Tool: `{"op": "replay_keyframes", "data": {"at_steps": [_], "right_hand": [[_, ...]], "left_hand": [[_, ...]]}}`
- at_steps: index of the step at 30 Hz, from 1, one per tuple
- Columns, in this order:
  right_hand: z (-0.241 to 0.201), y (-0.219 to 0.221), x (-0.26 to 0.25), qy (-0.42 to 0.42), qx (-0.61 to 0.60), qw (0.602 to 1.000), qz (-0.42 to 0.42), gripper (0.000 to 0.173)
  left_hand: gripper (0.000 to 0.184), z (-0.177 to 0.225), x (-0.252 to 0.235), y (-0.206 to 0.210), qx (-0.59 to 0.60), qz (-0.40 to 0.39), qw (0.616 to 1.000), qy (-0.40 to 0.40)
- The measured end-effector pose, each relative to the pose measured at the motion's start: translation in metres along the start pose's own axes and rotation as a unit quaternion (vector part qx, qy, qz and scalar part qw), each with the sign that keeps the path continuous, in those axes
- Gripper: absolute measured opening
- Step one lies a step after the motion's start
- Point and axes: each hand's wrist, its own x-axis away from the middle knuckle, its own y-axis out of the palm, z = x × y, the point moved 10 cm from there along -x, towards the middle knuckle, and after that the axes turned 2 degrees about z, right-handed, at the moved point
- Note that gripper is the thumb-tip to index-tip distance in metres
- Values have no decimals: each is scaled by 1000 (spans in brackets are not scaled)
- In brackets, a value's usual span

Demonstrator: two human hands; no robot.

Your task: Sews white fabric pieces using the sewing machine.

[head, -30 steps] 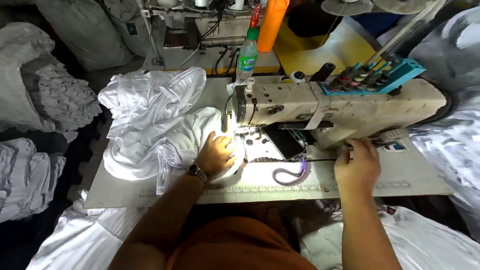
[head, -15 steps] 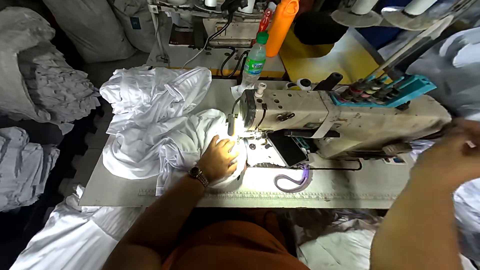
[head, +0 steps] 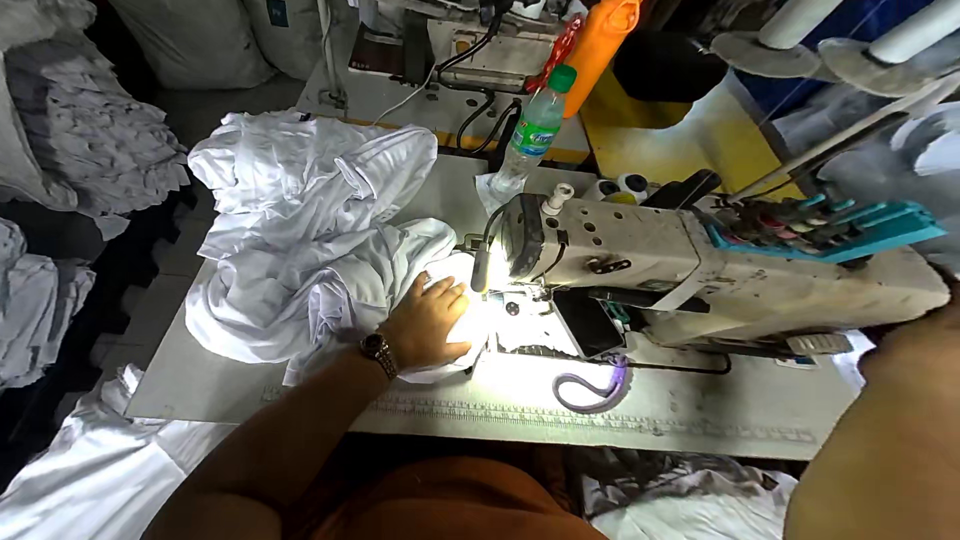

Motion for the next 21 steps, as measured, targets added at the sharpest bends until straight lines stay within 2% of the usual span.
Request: {"op": "replay_keyframes", "data": {"at_steps": [5,8,10,13,16,19,21], "right_hand": [[5,-3,-6,-40,43,998,15,52],[-3,-3,-4,-29,90,995,14,52],[-3,-4,1,-12,59,998,22,53],[-4,-4,6,11,33,999,24,55],[-13,-4,14,20,36,999,23,54],[-14,-6,16,4,26,999,36,53],[-12,-6,19,5,14,999,37,53]], "left_hand": [[74,-13,-6,0,-18,-8,999,-36],[81,-27,-10,-1,-19,1,996,-82],[79,-36,-14,-3,-20,6,994,-108],[58,-45,-24,-9,-22,15,990,-138],[22,-34,-32,-26,4,103,990,-95],[14,-30,-38,-31,4,151,987,-53],[15,-35,-43,-30,-12,148,988,-43]]}}
